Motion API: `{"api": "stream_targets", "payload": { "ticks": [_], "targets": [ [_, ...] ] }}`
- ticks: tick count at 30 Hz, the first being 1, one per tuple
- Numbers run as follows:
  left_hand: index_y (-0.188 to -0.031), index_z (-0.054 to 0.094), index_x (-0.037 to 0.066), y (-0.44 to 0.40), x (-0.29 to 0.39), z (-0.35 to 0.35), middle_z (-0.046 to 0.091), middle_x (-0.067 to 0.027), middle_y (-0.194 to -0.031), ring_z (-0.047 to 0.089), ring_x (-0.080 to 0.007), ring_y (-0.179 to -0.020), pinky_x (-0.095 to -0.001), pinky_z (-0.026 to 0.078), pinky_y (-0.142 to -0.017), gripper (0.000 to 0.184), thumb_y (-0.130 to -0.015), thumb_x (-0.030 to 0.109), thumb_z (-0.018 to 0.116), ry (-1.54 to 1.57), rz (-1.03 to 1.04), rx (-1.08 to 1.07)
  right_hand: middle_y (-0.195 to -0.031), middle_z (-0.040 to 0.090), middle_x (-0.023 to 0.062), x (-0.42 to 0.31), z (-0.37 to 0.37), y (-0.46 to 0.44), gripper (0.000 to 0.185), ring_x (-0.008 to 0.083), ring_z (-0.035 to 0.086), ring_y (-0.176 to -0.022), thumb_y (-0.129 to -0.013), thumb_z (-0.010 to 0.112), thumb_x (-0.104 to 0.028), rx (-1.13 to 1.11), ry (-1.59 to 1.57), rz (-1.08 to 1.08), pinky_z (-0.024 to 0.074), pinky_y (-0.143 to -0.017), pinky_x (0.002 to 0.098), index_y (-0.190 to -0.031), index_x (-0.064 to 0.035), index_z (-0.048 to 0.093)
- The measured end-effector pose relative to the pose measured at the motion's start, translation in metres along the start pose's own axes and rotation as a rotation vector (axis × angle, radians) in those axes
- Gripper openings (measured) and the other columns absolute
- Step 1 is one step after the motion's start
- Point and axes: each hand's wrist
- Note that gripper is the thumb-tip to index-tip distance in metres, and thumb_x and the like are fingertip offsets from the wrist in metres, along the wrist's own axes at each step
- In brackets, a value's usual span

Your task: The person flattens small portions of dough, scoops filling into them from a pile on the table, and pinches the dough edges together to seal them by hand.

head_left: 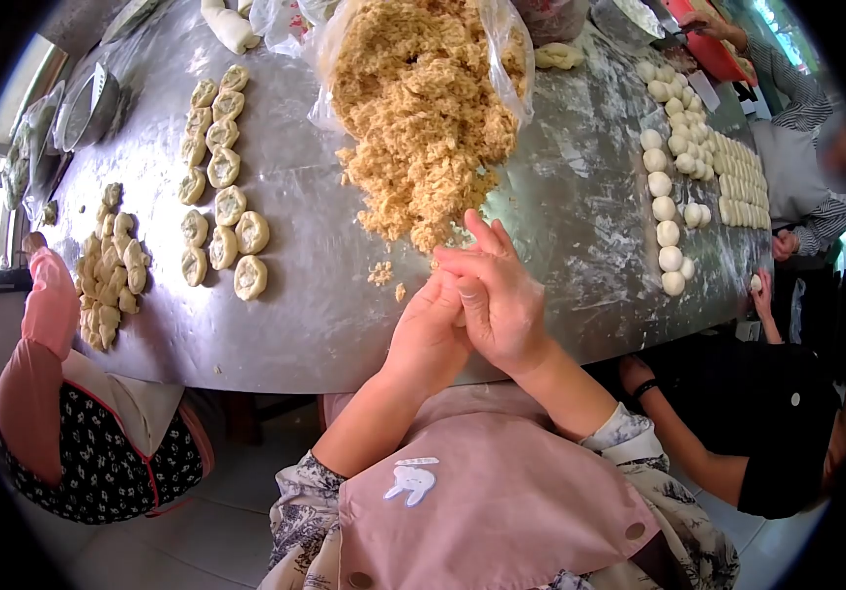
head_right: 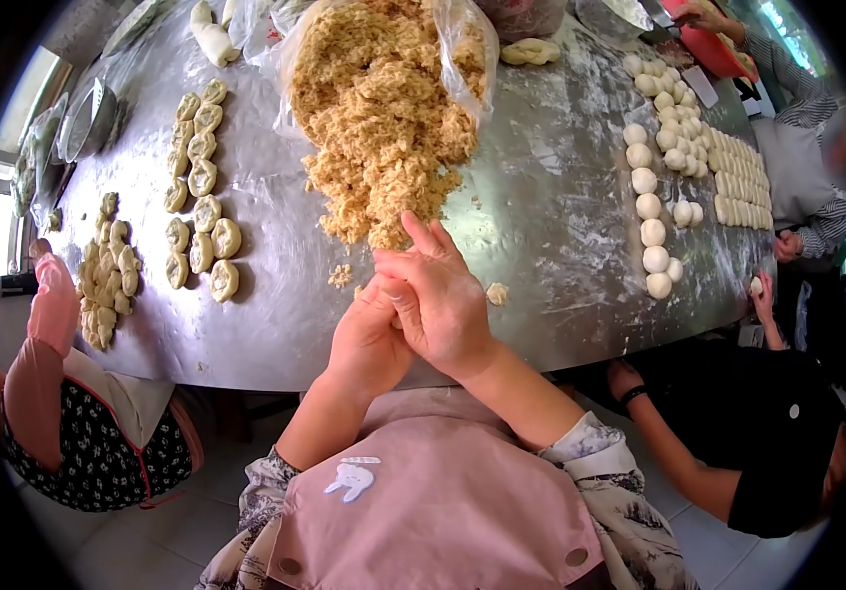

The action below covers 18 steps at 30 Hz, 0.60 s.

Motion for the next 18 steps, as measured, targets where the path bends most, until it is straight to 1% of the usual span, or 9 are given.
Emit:
{"api": "stream_targets", "payload": {
  "ticks": [6, 8, 9, 11, 13, 14, 15, 16, 18],
  "targets": [
    [-0.124, 0.054, 0.001, -0.006, -0.002, -0.010, 0.060, -0.0097, -0.115, 0.060, -0.0205, -0.103, -0.0315, 0.051, -0.088, 0.029, -0.098, 0.008, 0.044, -0.238, 0.084, 0.028, -0.098, 0.069, 0.0110, -0.009, 0.007, 0.006, 0.015, 0.0357, 0.059, -0.114, -0.093, 0.058, -0.015, 0.025, 0.153, -0.028, 0.0402, -0.103, 0.0469, -0.103, -0.0035, 0.062],
    [-0.130, 0.048, 0.002, -0.005, -0.002, 0.000, 0.056, -0.0107, -0.122, 0.057, -0.0218, -0.111, -0.0334, 0.048, -0.094, 0.033, -0.098, 0.008, 0.042, -0.286, 0.062, 0.141, -0.097, 0.069, 0.0124, -0.004, 0.010, 0.006, 0.016, 0.0363, 0.058, -0.115, -0.093, 0.058, -0.015, 0.021, 0.125, -0.022, 0.0412, -0.103, 0.0459, -0.103, -0.0028, 0.061],
    [-0.133, 0.046, 0.002, -0.004, -0.001, 0.007, 0.055, -0.0112, -0.126, 0.055, -0.0225, -0.115, -0.0343, 0.047, -0.097, 0.036, -0.098, 0.008, 0.041, -0.309, 0.052, 0.198, -0.097, 0.069, 0.0126, -0.002, 0.011, 0.006, 0.017, 0.0347, 0.060, -0.113, -0.095, 0.056, -0.016, 0.036, 0.050, 0.054, 0.0426, -0.101, 0.0441, -0.104, -0.0018, 0.061],
    [-0.140, 0.037, 0.003, 0.000, -0.001, 0.020, 0.048, -0.0113, -0.135, 0.048, -0.0237, -0.124, -0.0363, 0.041, -0.103, 0.042, -0.099, 0.010, 0.041, -0.152, 0.104, 0.095, -0.096, 0.069, 0.0131, 0.001, 0.012, 0.003, 0.021, 0.0315, 0.062, -0.110, -0.097, 0.052, -0.018, 0.060, -0.100, 0.204, 0.0454, -0.098, 0.0405, -0.106, 0.0002, 0.061],
    [-0.149, 0.021, 0.004, 0.003, 0.001, 0.018, 0.035, -0.0105, -0.148, 0.034, -0.0240, -0.137, -0.0386, 0.031, -0.111, 0.054, -0.100, 0.014, 0.043, -0.146, 0.133, -0.036, -0.096, 0.070, 0.0127, -0.003, 0.009, -0.007, 0.028, 0.0269, 0.064, -0.104, -0.100, 0.047, -0.021, 0.185, -0.418, 0.548, 0.0476, -0.094, 0.0364, -0.108, 0.0023, 0.060],
    [-0.148, 0.023, 0.004, 0.002, -0.001, 0.019, 0.036, -0.0101, -0.147, 0.036, -0.0232, -0.136, -0.0380, 0.032, -0.110, 0.054, -0.100, 0.016, 0.044, -0.218, 0.191, -0.045, -0.096, 0.070, 0.0126, -0.006, 0.007, -0.012, 0.031, 0.0245, 0.065, -0.102, -0.102, 0.044, -0.023, 0.248, -0.577, 0.720, 0.0487, -0.092, 0.0344, -0.108, 0.0034, 0.060],
    [-0.148, 0.024, 0.004, 0.000, -0.005, 0.021, 0.038, -0.0098, -0.145, 0.037, -0.0224, -0.135, -0.0373, 0.033, -0.109, 0.054, -0.100, 0.017, 0.045, -0.291, 0.248, -0.054, -0.105, 0.068, 0.0154, -0.008, 0.006, -0.014, 0.043, 0.0190, 0.061, -0.101, -0.105, 0.035, -0.030, 0.246, -0.681, 0.767, 0.0482, -0.090, 0.0304, -0.117, 0.0054, 0.056],
    [-0.147, 0.025, 0.003, -0.001, -0.008, 0.021, 0.039, -0.0095, -0.144, 0.039, -0.0217, -0.134, -0.0367, 0.034, -0.108, 0.053, -0.100, 0.018, 0.046, -0.364, 0.306, -0.064, -0.109, 0.066, 0.0164, -0.012, 0.005, -0.017, 0.046, 0.0192, 0.060, -0.103, -0.105, 0.033, -0.032, 0.232, -0.663, 0.721, 0.0470, -0.091, 0.0299, -0.121, 0.0054, 0.053],
    [-0.136, 0.042, 0.002, -0.005, -0.009, 0.013, 0.049, -0.0076, -0.133, 0.049, -0.0184, -0.121, -0.0326, 0.039, -0.101, 0.041, -0.100, 0.020, 0.048, -0.517, 0.437, -0.032, -0.117, 0.063, 0.0185, -0.019, 0.004, -0.019, 0.052, 0.0197, 0.058, -0.108, -0.105, 0.028, -0.036, 0.207, -0.627, 0.629, 0.0447, -0.094, 0.0289, -0.129, 0.0052, 0.047]
  ]
}}
Point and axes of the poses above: each hand's wrist, its own y-axis away from the middle knuckle, its own z-axis out of the palm, x = y × z
